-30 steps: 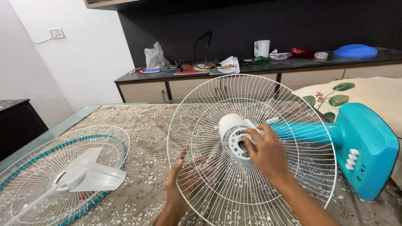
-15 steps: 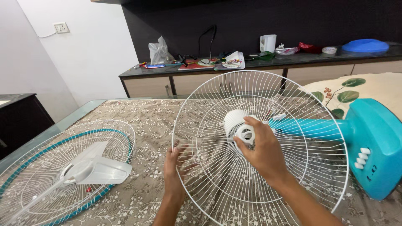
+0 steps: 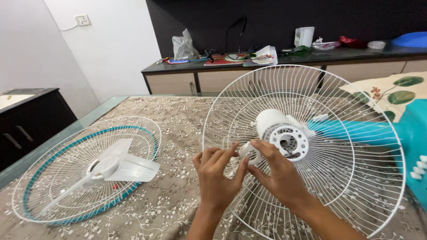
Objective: The person disassembles a table fan by removing the front grille, fan blades, and rear grille. They use a screwdriver to loosen the central hub nut and remove the motor housing components.
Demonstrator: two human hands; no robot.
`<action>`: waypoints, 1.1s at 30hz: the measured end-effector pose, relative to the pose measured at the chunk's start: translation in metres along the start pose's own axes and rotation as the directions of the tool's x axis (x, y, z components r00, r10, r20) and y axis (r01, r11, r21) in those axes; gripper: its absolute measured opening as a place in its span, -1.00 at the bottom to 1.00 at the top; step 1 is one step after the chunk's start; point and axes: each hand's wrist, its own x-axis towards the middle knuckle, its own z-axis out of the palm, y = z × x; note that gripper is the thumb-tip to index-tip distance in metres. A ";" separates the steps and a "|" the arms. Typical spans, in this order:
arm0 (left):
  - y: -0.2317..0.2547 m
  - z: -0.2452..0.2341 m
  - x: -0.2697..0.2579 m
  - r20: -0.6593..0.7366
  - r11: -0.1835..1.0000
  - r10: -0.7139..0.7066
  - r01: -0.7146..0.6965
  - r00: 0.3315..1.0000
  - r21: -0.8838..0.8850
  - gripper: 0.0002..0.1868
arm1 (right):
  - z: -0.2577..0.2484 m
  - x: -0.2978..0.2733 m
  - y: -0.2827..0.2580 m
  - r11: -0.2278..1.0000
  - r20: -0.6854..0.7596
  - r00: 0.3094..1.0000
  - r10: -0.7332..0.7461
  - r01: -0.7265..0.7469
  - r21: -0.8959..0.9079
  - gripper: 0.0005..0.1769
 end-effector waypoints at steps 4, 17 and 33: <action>0.005 -0.006 0.005 -0.016 0.997 -0.068 0.067 0.998 -0.035 -0.68 | 0.001 -0.002 0.000 1.000 -0.001 1.000 0.021 -0.021 -0.012 -0.14; -0.032 -0.023 0.014 -0.359 0.751 -0.657 0.534 0.663 -0.389 -0.65 | 0.006 0.001 0.004 0.966 -0.034 0.979 -0.202 0.194 -0.171 -0.26; -0.148 -0.055 -0.011 -0.393 0.525 -0.851 0.583 0.349 -0.620 -0.12 | 0.007 -0.004 0.015 0.942 -0.005 0.965 -0.263 0.256 -0.217 -0.43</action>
